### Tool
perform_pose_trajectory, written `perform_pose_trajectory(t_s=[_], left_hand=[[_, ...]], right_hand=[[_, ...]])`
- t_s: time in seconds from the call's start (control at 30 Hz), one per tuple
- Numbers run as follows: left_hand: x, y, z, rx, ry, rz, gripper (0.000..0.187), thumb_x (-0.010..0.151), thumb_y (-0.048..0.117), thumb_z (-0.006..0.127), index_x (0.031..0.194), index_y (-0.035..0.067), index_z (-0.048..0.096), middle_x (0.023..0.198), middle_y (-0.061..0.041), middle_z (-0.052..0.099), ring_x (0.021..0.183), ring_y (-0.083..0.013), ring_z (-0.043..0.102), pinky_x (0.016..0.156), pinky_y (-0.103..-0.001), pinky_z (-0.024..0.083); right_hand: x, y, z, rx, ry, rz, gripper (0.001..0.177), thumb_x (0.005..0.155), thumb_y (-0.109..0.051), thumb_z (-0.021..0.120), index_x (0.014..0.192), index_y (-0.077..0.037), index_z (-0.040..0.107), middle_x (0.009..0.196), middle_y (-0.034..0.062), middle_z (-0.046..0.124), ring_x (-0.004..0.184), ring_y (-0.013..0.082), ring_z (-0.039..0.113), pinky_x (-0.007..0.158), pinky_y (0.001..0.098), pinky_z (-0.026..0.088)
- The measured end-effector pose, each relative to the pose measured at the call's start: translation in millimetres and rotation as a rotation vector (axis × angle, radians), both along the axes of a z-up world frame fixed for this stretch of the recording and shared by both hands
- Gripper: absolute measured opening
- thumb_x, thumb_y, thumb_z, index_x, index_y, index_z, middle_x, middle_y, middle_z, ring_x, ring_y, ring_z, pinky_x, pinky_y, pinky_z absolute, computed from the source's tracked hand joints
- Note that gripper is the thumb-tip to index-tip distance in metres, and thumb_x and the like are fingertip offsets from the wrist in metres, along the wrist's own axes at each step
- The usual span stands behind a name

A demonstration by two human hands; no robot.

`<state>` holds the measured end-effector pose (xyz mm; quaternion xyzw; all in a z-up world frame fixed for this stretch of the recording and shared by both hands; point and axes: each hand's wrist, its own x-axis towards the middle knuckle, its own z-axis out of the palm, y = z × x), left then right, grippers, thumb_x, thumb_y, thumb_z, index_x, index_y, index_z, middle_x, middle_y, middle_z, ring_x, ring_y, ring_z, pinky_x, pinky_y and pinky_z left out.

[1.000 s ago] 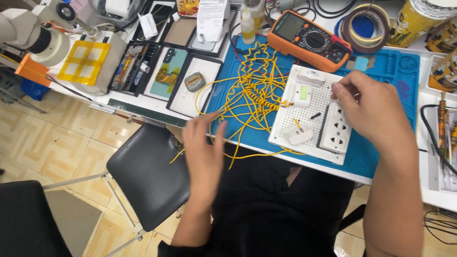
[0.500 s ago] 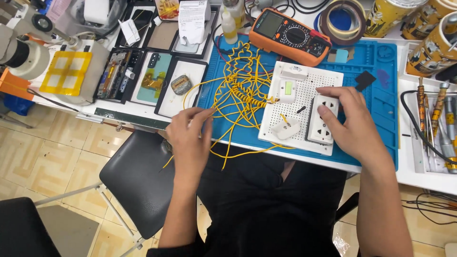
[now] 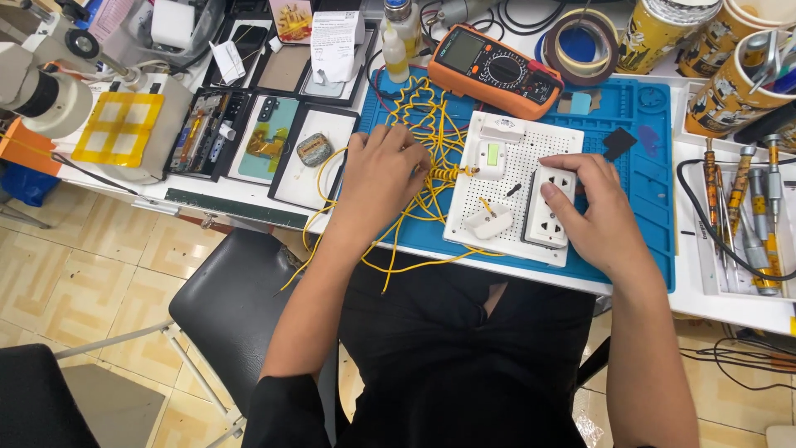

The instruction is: The person uses a multimeter to test a white power strip on a cluttered workbench. They rotate the dial on the multimeter and use the probes to check the outlets. The person then handles a yellow coiled wire, stripping the ends and twisting them together.

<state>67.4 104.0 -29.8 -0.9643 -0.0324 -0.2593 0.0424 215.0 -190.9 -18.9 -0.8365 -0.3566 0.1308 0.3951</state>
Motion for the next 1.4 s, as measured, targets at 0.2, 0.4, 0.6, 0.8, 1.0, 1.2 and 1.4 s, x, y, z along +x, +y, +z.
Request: perform_pose_trajectory(t_s=[0.2, 0.4, 0.6, 0.8, 1.0, 1.2, 1.4], left_hand=[[-14.3, 4.0, 26.8, -0.448, 0.51, 0.094, 0.041, 0.108, 0.045, 0.07, 0.138, 0.018, 0.069, 0.119, -0.013, 0.083, 0.104, -0.0483, 0.075, 0.08, -0.065, 0.056], [-57.5, -35.3, 90.3, -0.503, 0.554, 0.023, 0.027, 0.105, 0.038, 0.07, 0.107, 0.014, 0.083, 0.079, -0.022, 0.082, 0.089, -0.0543, 0.08, 0.08, -0.064, 0.062], [-93.4, -82.4, 85.7, -0.494, 0.507, -0.299, 0.011, 0.101, 0.024, 0.076, 0.105, 0.015, 0.082, 0.082, -0.01, 0.082, 0.086, -0.0335, 0.081, 0.097, -0.046, 0.05], [-109.7, -65.1, 109.5, -0.786, 0.86, 0.018, 0.03, 0.107, 0.031, 0.067, 0.124, 0.009, 0.079, 0.066, -0.015, 0.08, 0.078, -0.0427, 0.085, 0.08, -0.05, 0.064], [-133.8, -65.1, 55.9, -0.214, 0.497, 0.486, 0.044, 0.112, 0.063, 0.064, 0.121, 0.02, 0.069, 0.067, -0.008, 0.074, 0.061, -0.0416, 0.076, 0.054, -0.054, 0.059], [-48.3, -5.1, 52.5, -0.44, 0.111, 0.045, 0.019, 0.11, 0.017, 0.071, 0.128, 0.013, 0.073, 0.094, -0.008, 0.072, 0.089, -0.0376, 0.072, 0.071, -0.057, 0.05], [111.8, 59.1, -55.6, -0.516, 0.209, 0.28, 0.04, 0.109, 0.037, 0.076, 0.125, 0.002, 0.065, 0.119, -0.025, 0.067, 0.104, -0.0532, 0.071, 0.083, -0.063, 0.058]], right_hand=[[-1.0, -1.8, -4.0, 0.037, -0.069, 0.037, 0.035, 0.115, -0.025, 0.059, 0.147, -0.016, 0.069, 0.143, 0.0106, 0.059, 0.141, 0.0325, 0.051, 0.118, 0.0501, 0.039], [-6.6, 0.0, -3.4, 0.12, -0.069, 0.005, 0.028, 0.116, -0.017, 0.063, 0.141, -0.009, 0.074, 0.131, 0.0182, 0.061, 0.13, 0.044, 0.056, 0.11, 0.0584, 0.048], [-3.9, -0.9, -8.5, 0.121, -0.089, 0.008, 0.028, 0.117, -0.018, 0.063, 0.142, -0.013, 0.074, 0.131, 0.0159, 0.059, 0.128, 0.0418, 0.055, 0.11, 0.0567, 0.048], [-5.3, 0.4, -4.8, 0.138, -0.085, 0.007, 0.028, 0.117, -0.016, 0.062, 0.142, -0.011, 0.074, 0.13, 0.0184, 0.059, 0.128, 0.044, 0.055, 0.111, 0.0579, 0.047], [6.2, -1.2, -18.3, 0.07, -0.136, 0.033, 0.03, 0.114, -0.019, 0.062, 0.142, -0.014, 0.073, 0.139, 0.0103, 0.061, 0.139, 0.032, 0.053, 0.118, 0.0495, 0.039], [4.3, -1.0, -16.0, 0.061, -0.162, 0.038, 0.029, 0.115, -0.018, 0.061, 0.142, -0.012, 0.072, 0.137, 0.0103, 0.061, 0.136, 0.0334, 0.054, 0.117, 0.0496, 0.039], [4.7, -1.2, -17.8, 0.053, -0.153, 0.028, 0.03, 0.114, -0.02, 0.061, 0.141, -0.013, 0.072, 0.139, 0.01, 0.062, 0.137, 0.0312, 0.055, 0.115, 0.0481, 0.041]])
